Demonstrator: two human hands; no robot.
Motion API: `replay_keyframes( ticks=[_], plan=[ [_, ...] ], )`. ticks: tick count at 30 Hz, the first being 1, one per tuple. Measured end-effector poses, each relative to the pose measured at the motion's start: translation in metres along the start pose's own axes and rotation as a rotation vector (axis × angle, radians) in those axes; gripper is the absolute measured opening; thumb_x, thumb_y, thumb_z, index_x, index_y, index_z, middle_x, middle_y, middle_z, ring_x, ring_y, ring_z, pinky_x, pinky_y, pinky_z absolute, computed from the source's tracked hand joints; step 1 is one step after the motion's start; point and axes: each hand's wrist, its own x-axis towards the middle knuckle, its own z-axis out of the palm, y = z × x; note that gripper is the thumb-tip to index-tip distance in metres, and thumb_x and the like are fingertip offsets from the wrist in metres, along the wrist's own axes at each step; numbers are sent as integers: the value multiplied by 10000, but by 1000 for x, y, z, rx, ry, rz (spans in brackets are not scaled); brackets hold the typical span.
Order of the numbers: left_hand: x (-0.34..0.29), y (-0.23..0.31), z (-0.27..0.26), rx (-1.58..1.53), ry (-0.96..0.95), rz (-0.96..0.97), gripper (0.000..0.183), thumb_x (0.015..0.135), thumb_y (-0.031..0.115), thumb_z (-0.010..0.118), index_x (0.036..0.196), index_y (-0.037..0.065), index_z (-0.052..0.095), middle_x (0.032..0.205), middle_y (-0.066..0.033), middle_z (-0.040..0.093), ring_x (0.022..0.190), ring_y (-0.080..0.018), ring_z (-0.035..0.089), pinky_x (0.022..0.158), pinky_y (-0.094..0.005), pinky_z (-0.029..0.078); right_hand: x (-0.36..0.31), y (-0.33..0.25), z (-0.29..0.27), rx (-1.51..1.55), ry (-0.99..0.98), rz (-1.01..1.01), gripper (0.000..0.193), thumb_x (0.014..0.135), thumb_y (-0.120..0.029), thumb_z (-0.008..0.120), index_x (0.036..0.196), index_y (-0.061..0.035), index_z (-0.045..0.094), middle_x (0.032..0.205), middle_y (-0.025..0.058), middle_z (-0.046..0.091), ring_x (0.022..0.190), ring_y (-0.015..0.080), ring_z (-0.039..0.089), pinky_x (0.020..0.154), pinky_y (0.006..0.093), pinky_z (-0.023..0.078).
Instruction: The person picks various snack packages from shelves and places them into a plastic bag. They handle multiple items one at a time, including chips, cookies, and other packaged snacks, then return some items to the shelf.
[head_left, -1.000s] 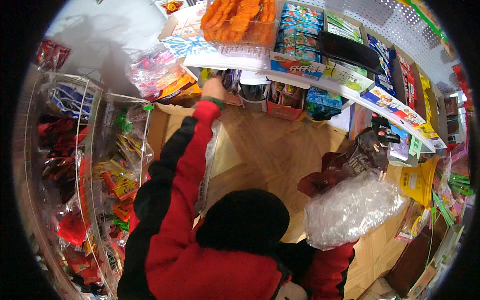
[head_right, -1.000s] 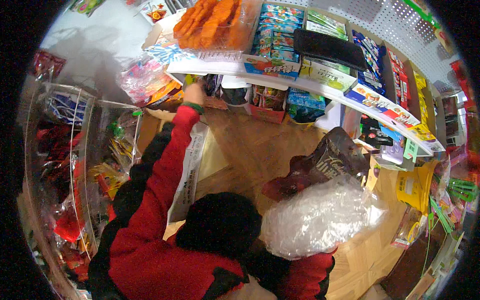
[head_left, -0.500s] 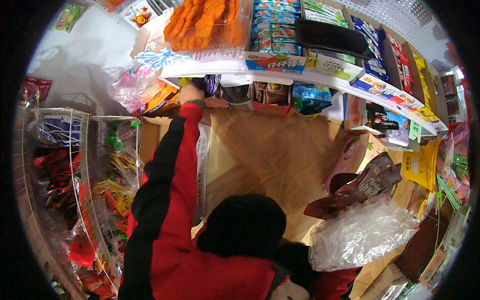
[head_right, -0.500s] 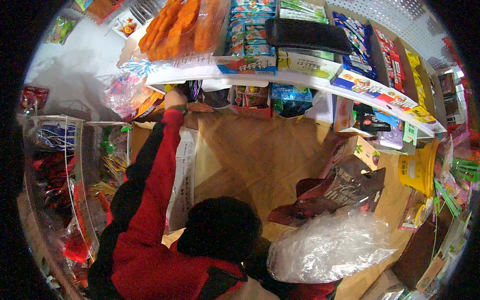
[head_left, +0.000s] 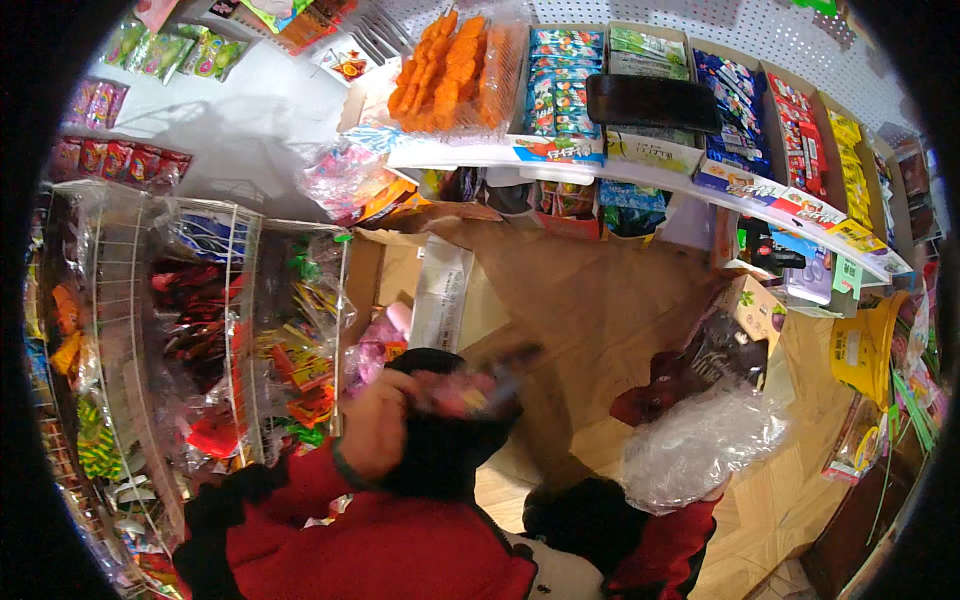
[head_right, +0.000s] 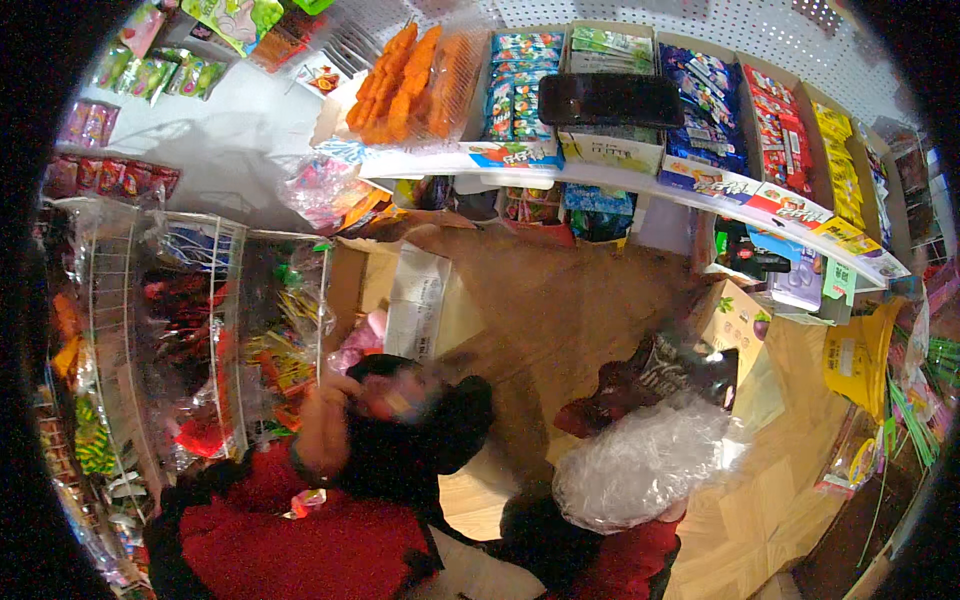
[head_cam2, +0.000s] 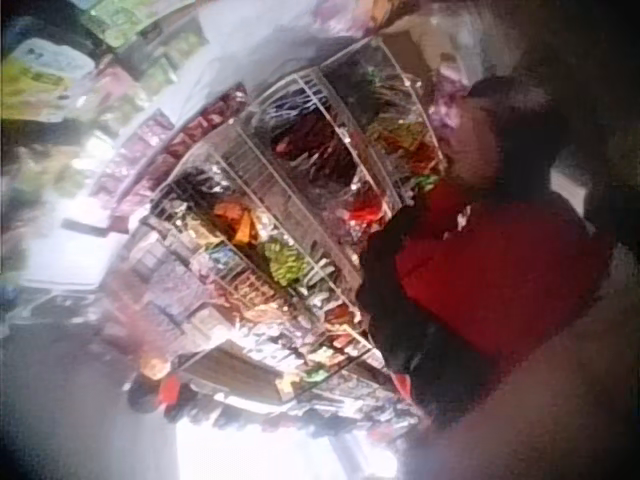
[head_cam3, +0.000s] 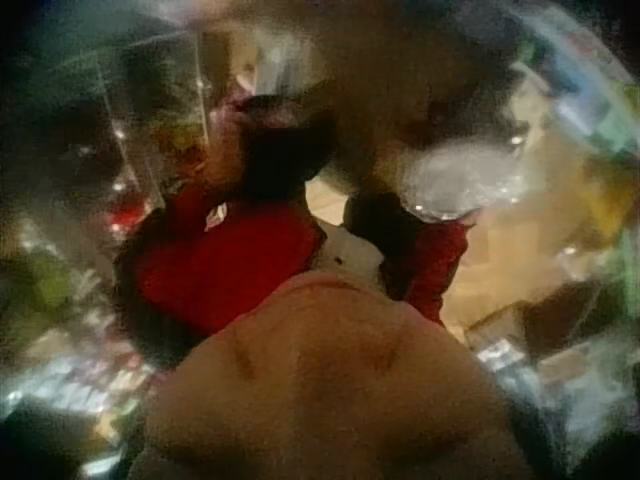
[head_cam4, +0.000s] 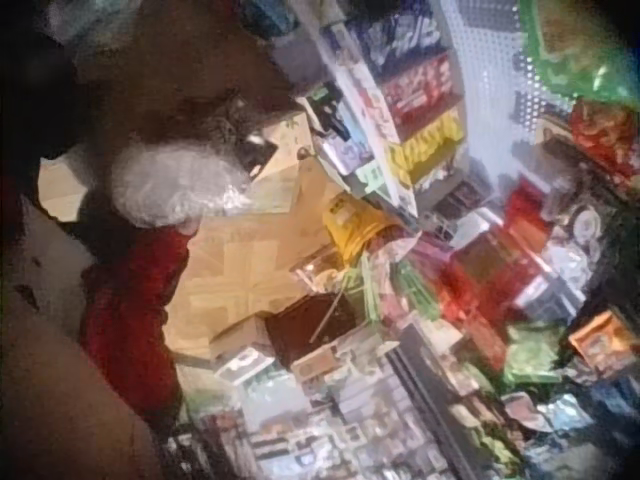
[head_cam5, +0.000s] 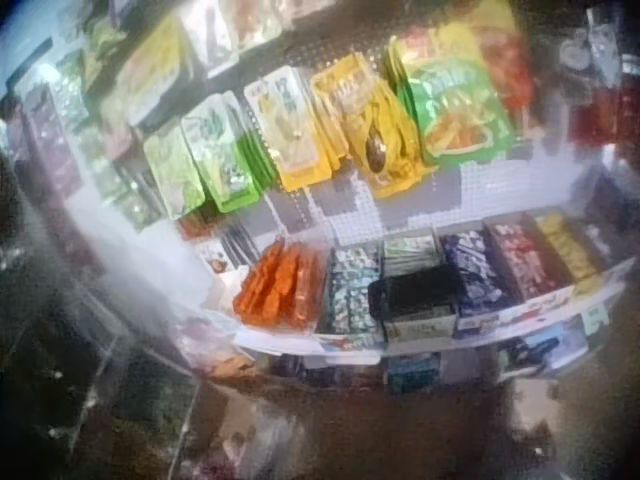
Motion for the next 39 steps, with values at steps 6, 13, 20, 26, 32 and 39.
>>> replay_keyframes(
  ticks=[6, 13, 20, 26, 32, 39],
  plan=[
    [6, 9, -18, 393, -528, 157, 126, 854, 108, 470, 913, 17, 534, 884, -153, 570, 741, -339, 563, 657, -414, 465, -28, 19, -3, 63, 130, 119, 728, 801, -449, 602, 1353, -58, 333, 1294, 153, 457, 1160, 337, 468, 960, 491, 412],
    [3, 7, -19, 482, -462, -103, 236, 896, 194, 446, 954, -2, 563, 862, -203, 568, 795, -391, 565, 757, -417, 456, -79, 48, 59, 199, 126, 252, 708, 811, -433, 606, 1350, -59, 338, 1293, 153, 460, 1159, 337, 469, 960, 493, 412],
    [-31, 47, -13, 471, -185, -396, 327, 954, 273, 414, 983, -43, 496, 933, -279, 575, 675, -416, 595, 577, -496, 481, -199, -43, 151, 69, 130, 263, 660, 794, -381, 644, 1316, -71, 387, 1259, 120, 492, 1142, 296, 483, 969, 462, 405],
    [4, 241, -35, -807, 21, -664, 376, 977, 372, 341, 1106, 57, 500, 974, -109, 609, 728, -201, 645, 554, -314, 548, -286, -238, 214, -152, 112, 69, 683, 776, -396, 653, 1298, -39, 397, 1233, 111, 508, 1097, 301, 518, 951, 445, 414],
    [105, 425, -130, -1209, -319, -326, 337, 978, 360, 384, 1139, 91, 507, 1021, -52, 624, 821, -195, 654, 595, -349, 567, -376, -287, 298, 21, 129, -131, 694, 793, -396, 626, 1338, -58, 359, 1266, 132, 490, 1153, 312, 482, 988, 467, 390],
    [116, 515, -167, -1045, -350, -71, 375, 990, 331, 321, 1176, 40, 465, 1047, -91, 612, 793, -190, 653, 555, -311, 573, -388, -237, 403, 207, 123, -418, 692, 797, -490, 538, 1330, -69, 407, 1307, 121, 488, 1174, 320, 476, 992, 482, 383]
  ],
)
